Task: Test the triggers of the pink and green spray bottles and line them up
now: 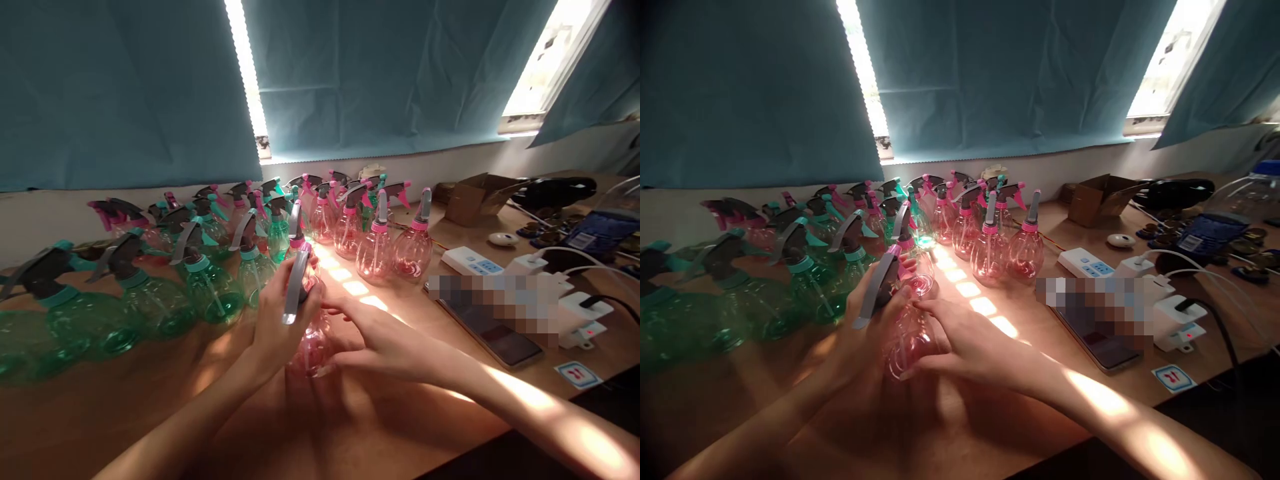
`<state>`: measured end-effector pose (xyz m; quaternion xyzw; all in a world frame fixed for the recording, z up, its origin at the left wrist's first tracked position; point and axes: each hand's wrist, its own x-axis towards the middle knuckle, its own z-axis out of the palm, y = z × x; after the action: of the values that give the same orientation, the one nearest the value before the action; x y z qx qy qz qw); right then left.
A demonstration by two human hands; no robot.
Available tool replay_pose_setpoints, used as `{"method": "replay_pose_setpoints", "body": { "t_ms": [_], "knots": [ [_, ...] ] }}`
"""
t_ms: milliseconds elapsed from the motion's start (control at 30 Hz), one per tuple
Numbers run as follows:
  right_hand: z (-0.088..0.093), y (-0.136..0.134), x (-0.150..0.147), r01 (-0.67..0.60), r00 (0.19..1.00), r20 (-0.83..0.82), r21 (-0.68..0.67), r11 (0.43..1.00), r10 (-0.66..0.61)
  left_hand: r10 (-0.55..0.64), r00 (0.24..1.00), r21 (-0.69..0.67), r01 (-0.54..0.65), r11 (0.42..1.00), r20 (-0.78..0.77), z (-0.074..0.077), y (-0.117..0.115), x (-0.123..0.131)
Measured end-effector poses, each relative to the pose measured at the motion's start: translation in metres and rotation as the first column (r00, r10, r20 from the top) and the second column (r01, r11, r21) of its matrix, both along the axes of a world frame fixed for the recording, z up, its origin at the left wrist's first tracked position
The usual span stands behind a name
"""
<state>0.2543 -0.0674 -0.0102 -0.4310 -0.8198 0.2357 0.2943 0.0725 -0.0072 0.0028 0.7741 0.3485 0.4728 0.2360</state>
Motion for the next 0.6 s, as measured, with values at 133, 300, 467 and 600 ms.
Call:
{"method": "replay_pose_setpoints", "body": {
  "t_ms": [133, 300, 467, 600],
  "knots": [
    [-0.004, -0.002, 0.002, 0.108, 0.994, -0.023, 0.105, 0.989, -0.106, 0.007, 1.0, 0.017, -0.007, 1.0, -0.007, -0.002, 0.002, 0.027],
    [-0.013, 0.003, 0.013, 0.245, 0.969, -0.044, 0.138, 0.96, -0.241, 0.013, 1.0, 0.005, -0.013, 1.0, -0.005, -0.004, 0.009, 0.059],
    [-0.014, 0.01, 0.023, 0.327, 0.944, -0.085, 0.157, 0.932, -0.317, -0.005, 0.999, -0.027, 0.003, 1.0, -0.051, 0.003, 0.018, 0.078],
    [-0.005, 0.023, 0.029, 0.369, 0.929, -0.016, 0.086, 0.925, -0.369, -0.028, 0.995, -0.092, 0.02, 0.996, -0.092, 0.007, 0.029, 0.081]
  ]
}}
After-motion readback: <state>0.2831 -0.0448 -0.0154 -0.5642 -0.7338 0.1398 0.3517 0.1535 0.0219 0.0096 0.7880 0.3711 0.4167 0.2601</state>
